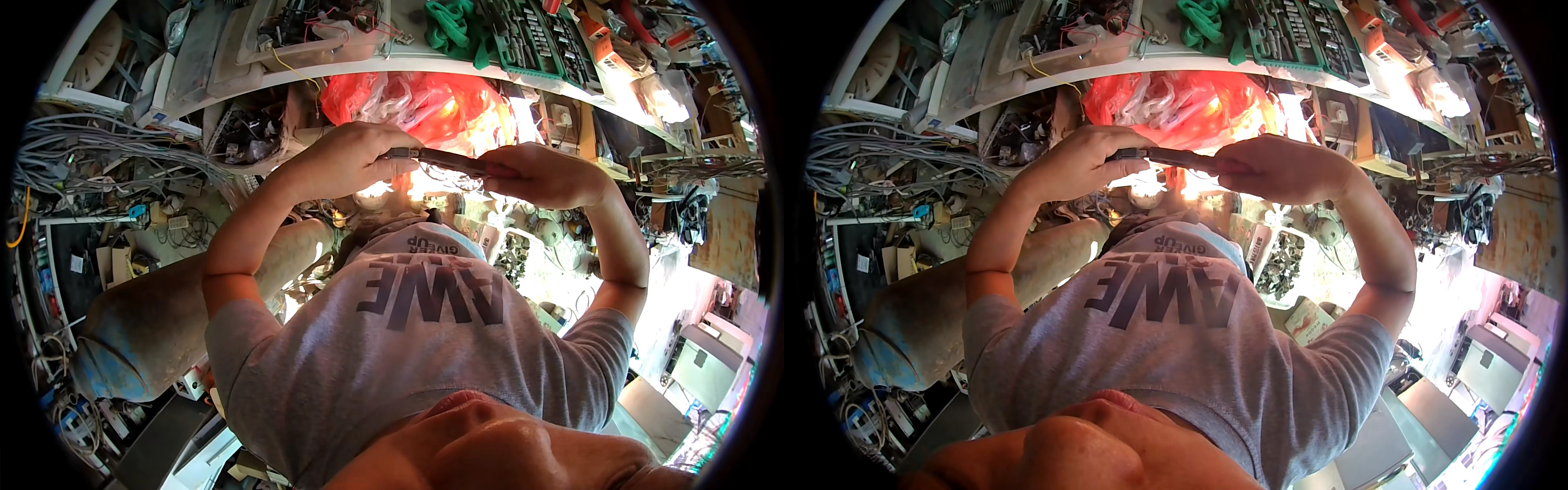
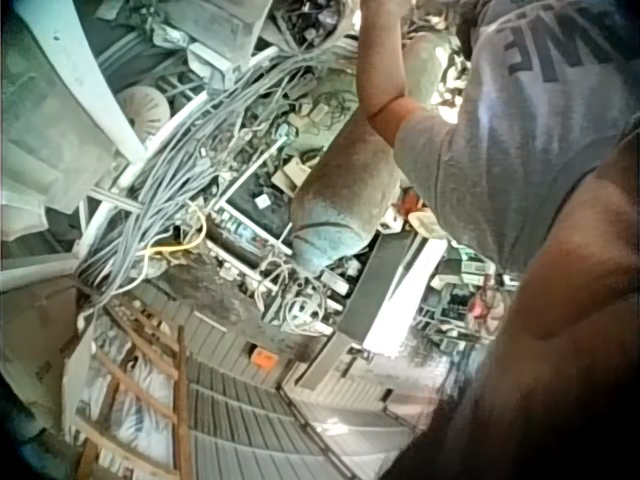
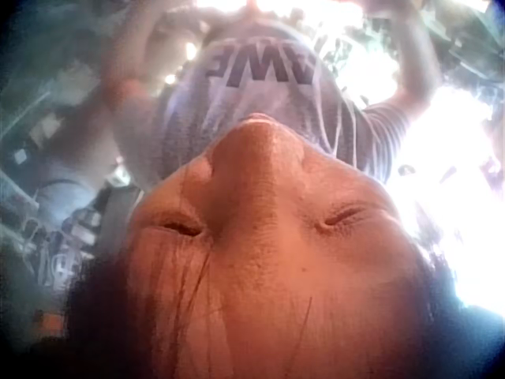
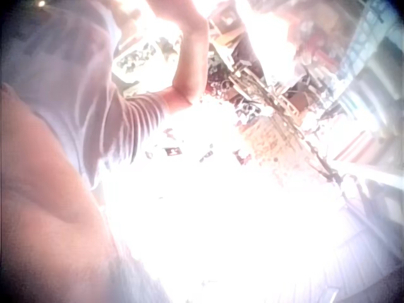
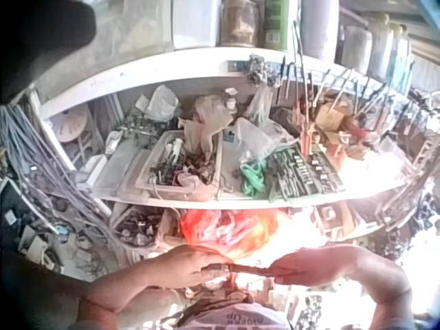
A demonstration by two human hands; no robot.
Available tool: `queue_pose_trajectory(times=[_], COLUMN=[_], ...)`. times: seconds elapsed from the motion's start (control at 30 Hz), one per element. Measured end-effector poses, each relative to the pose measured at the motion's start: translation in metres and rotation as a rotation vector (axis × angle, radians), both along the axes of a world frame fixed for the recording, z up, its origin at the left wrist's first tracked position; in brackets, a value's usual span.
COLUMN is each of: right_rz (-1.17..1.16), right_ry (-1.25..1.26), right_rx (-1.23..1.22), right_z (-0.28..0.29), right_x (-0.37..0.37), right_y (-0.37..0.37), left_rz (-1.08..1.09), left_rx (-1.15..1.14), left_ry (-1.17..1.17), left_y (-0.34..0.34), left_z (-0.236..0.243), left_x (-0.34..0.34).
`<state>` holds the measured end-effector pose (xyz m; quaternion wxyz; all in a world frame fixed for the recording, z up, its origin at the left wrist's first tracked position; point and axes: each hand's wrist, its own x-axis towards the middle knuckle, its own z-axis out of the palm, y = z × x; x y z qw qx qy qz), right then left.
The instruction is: The person strips insulation from wires using pliers and manipulates various electronic components on a workbench. They carry a tray of small parts across a workshop before returning to the assembly area.
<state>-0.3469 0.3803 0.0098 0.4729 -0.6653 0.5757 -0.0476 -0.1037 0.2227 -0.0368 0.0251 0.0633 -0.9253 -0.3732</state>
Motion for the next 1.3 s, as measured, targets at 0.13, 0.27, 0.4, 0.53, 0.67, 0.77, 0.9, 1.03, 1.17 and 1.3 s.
queue_pose_trajectory(times=[0.13,0.27,0.4,0.53,0.67,0.77,0.9,1.03,1.17,1.3], right_rz=[0.01,0.018,0.028,0.028,0.009,0.005,0.002,-0.021,0.04,0.07], right_ry=[0.017,0.053,0.029,-0.031,0.001,0.025,0.178,0.202,0.178,0.349], right_rx=[0.022,0.09,-0.094,0.014,0.048,-0.09,-0.293,-0.362,-0.218,-0.556], right_z=[0.004,0.009,-0.011,-0.007,-0.005,0.011,0.025,0.036,0.06,0.07], right_x=[0.003,0.005,0.003,0.01,0.022,0.033,0.037,0.034,0.039,0.045], right_y=[0.0,-0.003,0.005,0.002,0.014,0.018,0.023,0.034,0.042,0.054], left_rz=[-0.017,-0.021,-0.024,-0.031,-0.115,-0.124,-0.074,-0.153,-0.279,-0.26], left_rx=[-0.007,0.014,0.028,0.03,-0.135,-0.215,-0.328,-0.505,-0.618,-0.678], left_ry=[0.006,0.002,-0.006,-0.092,-0.022,-0.068,0.011,0.221,0.346,0.414], left_y=[-0.002,-0.003,-0.004,0.0,0.007,0.016,0.024,0.032,0.039,0.043], left_z=[-0.002,-0.005,-0.006,0.009,0.009,0.022,0.033,0.036,0.056,0.074], left_x=[0.001,0.002,0.003,0.007,0.013,0.017,0.017,0.017,0.021,0.025])
